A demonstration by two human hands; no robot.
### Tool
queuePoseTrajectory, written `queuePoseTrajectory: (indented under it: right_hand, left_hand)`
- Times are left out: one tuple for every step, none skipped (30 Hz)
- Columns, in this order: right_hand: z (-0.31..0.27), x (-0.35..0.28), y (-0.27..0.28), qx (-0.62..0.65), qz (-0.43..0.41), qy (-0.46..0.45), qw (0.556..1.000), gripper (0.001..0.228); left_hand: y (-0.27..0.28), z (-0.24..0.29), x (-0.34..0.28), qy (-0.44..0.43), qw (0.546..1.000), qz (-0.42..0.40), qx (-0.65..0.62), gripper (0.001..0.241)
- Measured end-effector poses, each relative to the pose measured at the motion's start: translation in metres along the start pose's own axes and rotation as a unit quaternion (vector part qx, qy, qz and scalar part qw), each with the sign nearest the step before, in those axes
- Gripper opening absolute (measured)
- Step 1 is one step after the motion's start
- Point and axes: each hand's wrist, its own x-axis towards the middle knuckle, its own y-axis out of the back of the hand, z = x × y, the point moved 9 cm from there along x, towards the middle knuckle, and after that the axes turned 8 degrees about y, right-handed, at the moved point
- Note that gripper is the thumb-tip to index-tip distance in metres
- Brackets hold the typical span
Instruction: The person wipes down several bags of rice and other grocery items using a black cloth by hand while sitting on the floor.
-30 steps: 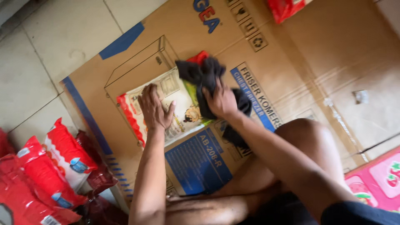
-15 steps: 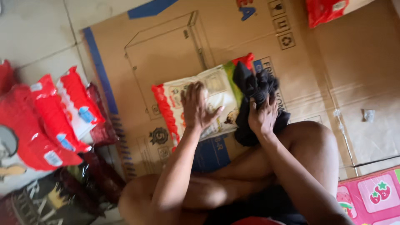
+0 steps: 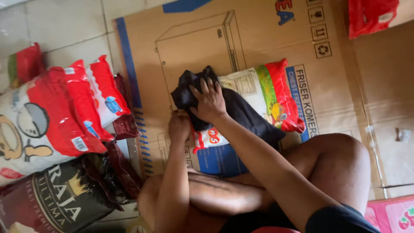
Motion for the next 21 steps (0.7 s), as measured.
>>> queuePoseTrajectory:
  right_hand:
    - [0.000, 0.015, -0.004, -0.022, -0.015, 0.008, 1.000, 0.086]
    - [0.004, 0.023, -0.010, -0.042, -0.035, 0.007, 0.998, 0.088]
    - [0.019, 0.016, -0.010, -0.041, -0.036, 0.001, 0.998, 0.088]
    - [0.040, 0.016, -0.007, -0.012, -0.029, -0.023, 0.999, 0.086]
    - [0.061, 0.015, -0.004, 0.019, -0.021, -0.047, 0.999, 0.086]
    - [0.084, 0.009, 0.001, 0.016, -0.023, -0.049, 0.998, 0.086]
    - [0.110, 0.002, 0.013, -0.048, 0.003, -0.074, 0.996, 0.083]
    - [0.135, -0.007, 0.024, -0.111, 0.027, -0.100, 0.988, 0.081]
    - [0.156, -0.011, 0.036, -0.113, 0.024, -0.101, 0.988, 0.081]
    - [0.187, -0.016, 0.037, -0.017, -0.030, -0.162, 0.986, 0.088]
    - [0.215, -0.023, 0.037, 0.079, -0.082, -0.220, 0.969, 0.099]
    - [0.229, -0.027, 0.043, 0.078, -0.079, -0.222, 0.969, 0.099]
    - [0.249, -0.035, 0.050, 0.035, -0.084, -0.258, 0.962, 0.095]
    - [0.269, -0.048, 0.056, -0.009, -0.094, -0.296, 0.951, 0.093]
    - [0.266, -0.055, 0.047, -0.012, -0.095, -0.298, 0.950, 0.093]
    - [0.260, -0.062, 0.059, -0.054, 0.029, -0.285, 0.956, 0.077]
    - [0.250, -0.074, 0.071, -0.096, 0.152, -0.265, 0.947, 0.063]
    - [0.238, -0.093, 0.057, -0.097, 0.149, -0.265, 0.948, 0.063]
    - [0.224, -0.111, 0.048, -0.076, 0.181, -0.240, 0.951, 0.064]
    - [0.208, -0.127, 0.040, -0.053, 0.217, -0.216, 0.950, 0.069]
    - [0.183, -0.148, 0.038, -0.053, 0.217, -0.217, 0.950, 0.069]
  left_hand:
    - [-0.003, 0.008, -0.001, -0.017, 1.000, -0.016, -0.009, 0.056]
    - [-0.012, 0.014, -0.005, -0.035, 0.999, -0.039, -0.012, 0.048]
    - [-0.015, 0.008, -0.005, -0.037, 0.998, -0.043, -0.008, 0.048]
    - [-0.018, 0.008, -0.001, -0.031, 0.998, -0.048, 0.009, 0.052]
    - [-0.022, 0.007, 0.003, -0.025, 0.998, -0.052, 0.027, 0.055]
    - [-0.022, 0.008, 0.004, -0.027, 0.998, -0.055, 0.025, 0.055]
    - [-0.022, 0.015, 0.003, -0.064, 0.996, -0.054, 0.021, 0.054]
    - [-0.023, 0.021, 0.001, -0.101, 0.993, -0.052, 0.018, 0.054]
    - [-0.025, 0.021, -0.003, -0.102, 0.993, -0.056, 0.018, 0.054]
    - [-0.026, 0.025, -0.005, -0.118, 0.990, -0.065, 0.044, 0.059]
    - [-0.027, 0.028, -0.008, -0.135, 0.986, -0.074, 0.070, 0.065]
    - [-0.023, 0.034, -0.012, -0.139, 0.985, -0.073, 0.069, 0.065]
    - [-0.022, 0.032, -0.014, -0.101, 0.990, -0.091, 0.046, 0.065]
    - [-0.025, 0.027, -0.020, -0.060, 0.991, -0.114, 0.022, 0.067]
    - [-0.022, 0.033, -0.020, -0.062, 0.991, -0.118, 0.021, 0.067]
    - [-0.021, 0.037, -0.024, -0.075, 0.990, -0.115, 0.042, 0.064]
    - [-0.019, 0.041, -0.028, -0.089, 0.988, -0.112, 0.063, 0.061]
    - [-0.020, 0.038, -0.029, -0.087, 0.988, -0.115, 0.063, 0.061]
    - [-0.021, 0.033, -0.029, -0.068, 0.989, -0.124, 0.049, 0.058]
    - [-0.018, 0.031, -0.027, -0.052, 0.989, -0.130, 0.038, 0.056]
    - [-0.019, 0.027, -0.026, -0.052, 0.989, -0.129, 0.039, 0.056]
